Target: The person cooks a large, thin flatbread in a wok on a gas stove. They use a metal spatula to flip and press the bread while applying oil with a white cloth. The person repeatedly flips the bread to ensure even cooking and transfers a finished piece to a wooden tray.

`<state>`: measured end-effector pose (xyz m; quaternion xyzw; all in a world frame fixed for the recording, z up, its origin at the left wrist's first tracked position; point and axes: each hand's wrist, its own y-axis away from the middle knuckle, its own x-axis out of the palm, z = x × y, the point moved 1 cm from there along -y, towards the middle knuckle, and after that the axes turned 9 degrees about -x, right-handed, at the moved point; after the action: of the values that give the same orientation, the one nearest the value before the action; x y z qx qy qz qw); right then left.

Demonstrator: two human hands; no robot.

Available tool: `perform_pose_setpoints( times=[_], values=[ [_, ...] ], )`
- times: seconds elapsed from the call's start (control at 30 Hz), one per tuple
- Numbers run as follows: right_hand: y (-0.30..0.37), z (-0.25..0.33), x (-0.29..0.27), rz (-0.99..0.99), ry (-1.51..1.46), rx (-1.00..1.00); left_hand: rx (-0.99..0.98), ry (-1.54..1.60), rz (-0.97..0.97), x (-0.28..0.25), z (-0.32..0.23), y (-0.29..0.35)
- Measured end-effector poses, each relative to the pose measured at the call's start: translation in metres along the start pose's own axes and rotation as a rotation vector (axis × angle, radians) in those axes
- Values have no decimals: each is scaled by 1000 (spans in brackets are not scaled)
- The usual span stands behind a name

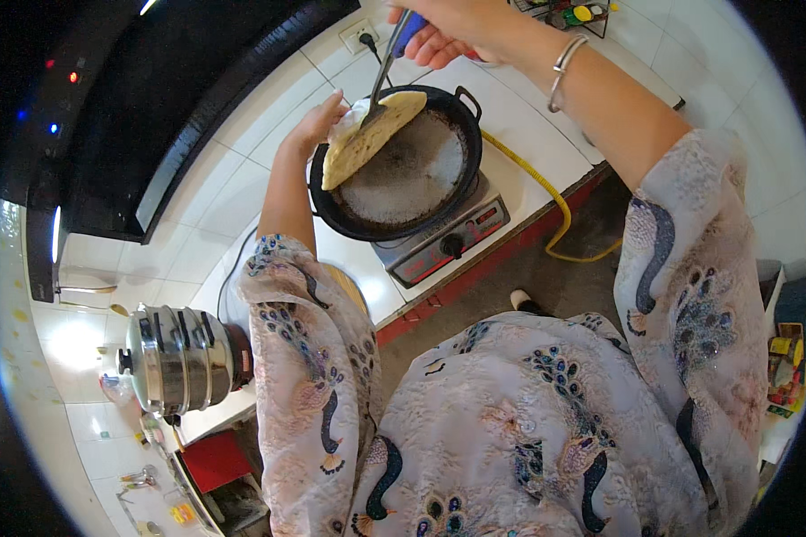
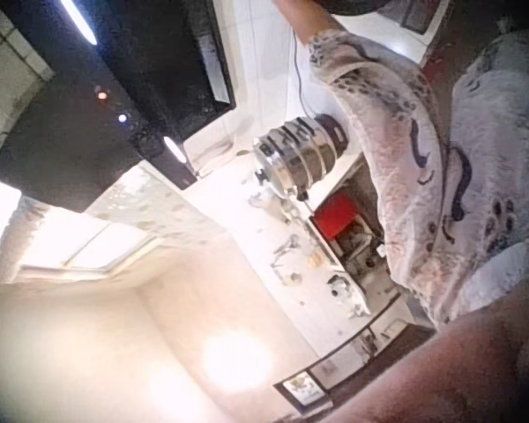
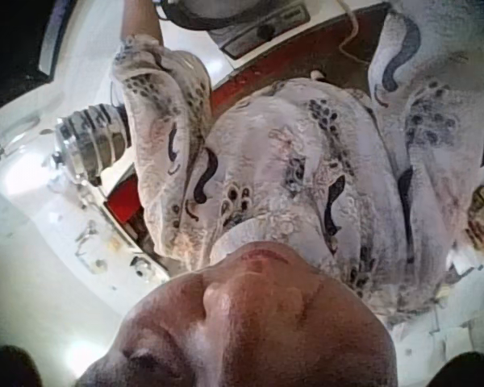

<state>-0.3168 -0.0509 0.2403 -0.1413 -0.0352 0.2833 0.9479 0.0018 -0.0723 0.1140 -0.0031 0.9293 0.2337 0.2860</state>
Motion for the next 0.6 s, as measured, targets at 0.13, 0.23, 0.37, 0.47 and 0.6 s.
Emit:
perform_pose_setpoints(
  times=[0.13,0.23,0.37,0.47,0.6],
  values=[
    [-11,-2,-14,27,13,32,-57,14,-34,3,-10,2],
    [-28,-13,-23,47,-28,43,-82,40,-13,2,-13,-3],
    [-54,-22,-28,34,-72,46,-124,37,-42,-5,-16,-1],
    [-69,-27,-36,38,-104,75,-159,39,-95,0,-29,3],
    [-79,-32,-35,58,-150,93,-198,99,-42,-15,-12,-14]
  ],
)
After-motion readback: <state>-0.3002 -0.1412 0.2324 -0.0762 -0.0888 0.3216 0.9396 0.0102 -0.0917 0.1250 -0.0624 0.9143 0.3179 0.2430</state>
